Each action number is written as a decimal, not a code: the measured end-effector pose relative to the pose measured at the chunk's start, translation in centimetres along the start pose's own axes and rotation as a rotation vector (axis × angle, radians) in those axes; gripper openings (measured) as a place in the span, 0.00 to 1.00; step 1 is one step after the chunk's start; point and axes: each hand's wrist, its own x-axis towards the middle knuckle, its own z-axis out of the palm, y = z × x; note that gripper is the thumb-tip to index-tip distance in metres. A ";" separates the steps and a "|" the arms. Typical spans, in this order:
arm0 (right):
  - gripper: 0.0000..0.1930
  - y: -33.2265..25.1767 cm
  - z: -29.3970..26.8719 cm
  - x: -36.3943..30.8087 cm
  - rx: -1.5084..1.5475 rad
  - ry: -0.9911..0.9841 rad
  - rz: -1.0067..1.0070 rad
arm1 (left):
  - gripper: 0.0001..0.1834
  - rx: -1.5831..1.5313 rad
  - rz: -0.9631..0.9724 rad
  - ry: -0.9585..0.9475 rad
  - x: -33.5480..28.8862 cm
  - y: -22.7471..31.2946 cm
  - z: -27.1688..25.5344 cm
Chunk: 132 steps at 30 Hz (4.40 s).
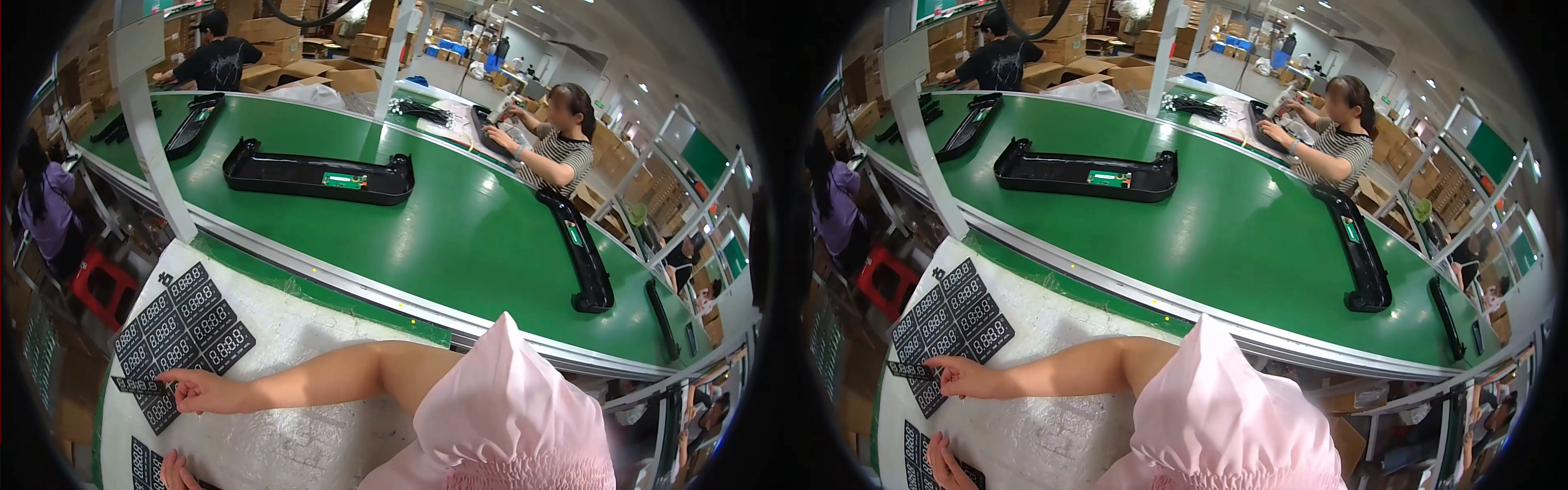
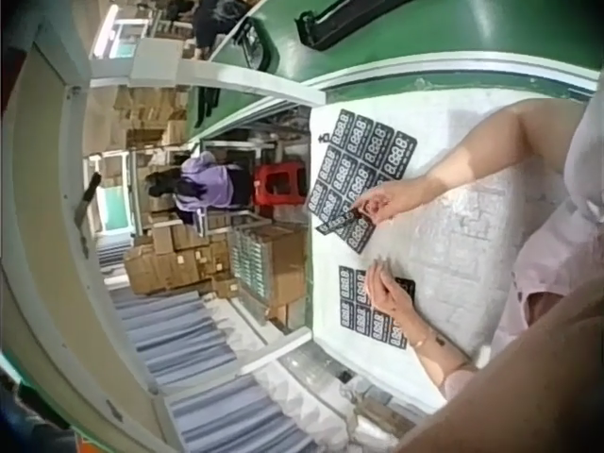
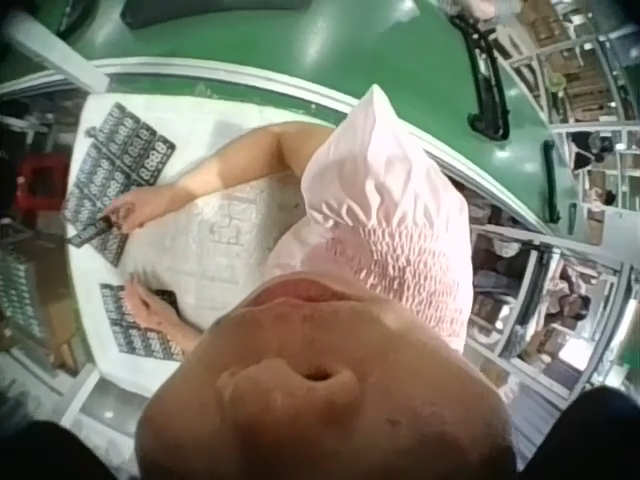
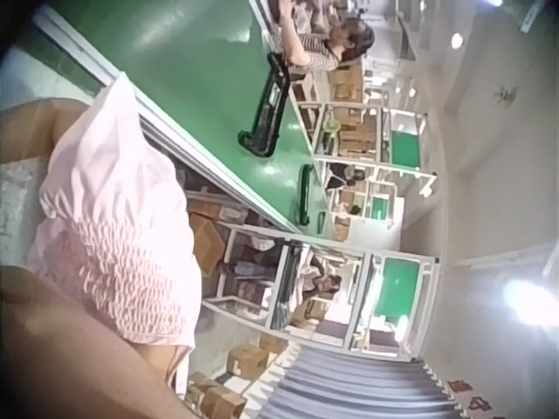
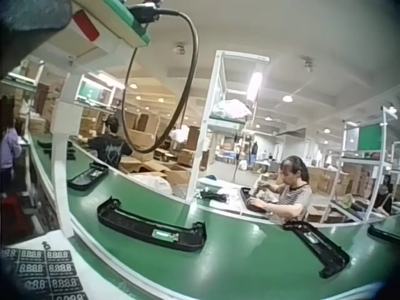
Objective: Applying digital display labels to plastic treadmill console housings on an assembly line.
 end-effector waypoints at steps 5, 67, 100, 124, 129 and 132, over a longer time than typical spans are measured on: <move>0.21 0.6 -0.8 0.4 0.002 -0.069 0.106 | 0.15 -0.021 -0.022 -0.015 -0.3 -0.2 0.2; 0.15 -1.3 -1.1 -0.2 0.094 -0.113 0.221 | 0.11 -0.088 -0.127 -0.025 -1.3 -1.4 0.9; 0.49 -19.8 -28.1 12.6 -0.529 0.693 -0.305 | 0.25 0.026 0.196 -0.479 -0.5 8.8 5.0; 0.52 -18.2 -33.7 13.8 -1.582 0.886 -0.252 | 0.26 -0.035 0.176 -0.511 -0.6 8.7 5.1; 0.51 -26.6 -26.6 1.7 -1.598 0.816 -0.422 | 0.27 -0.087 0.376 -0.292 3.0 10.6 6.7; 0.51 -28.4 -20.7 -4.4 -1.569 0.756 -0.406 | 0.34 -0.102 0.646 -0.072 13.0 16.3 7.3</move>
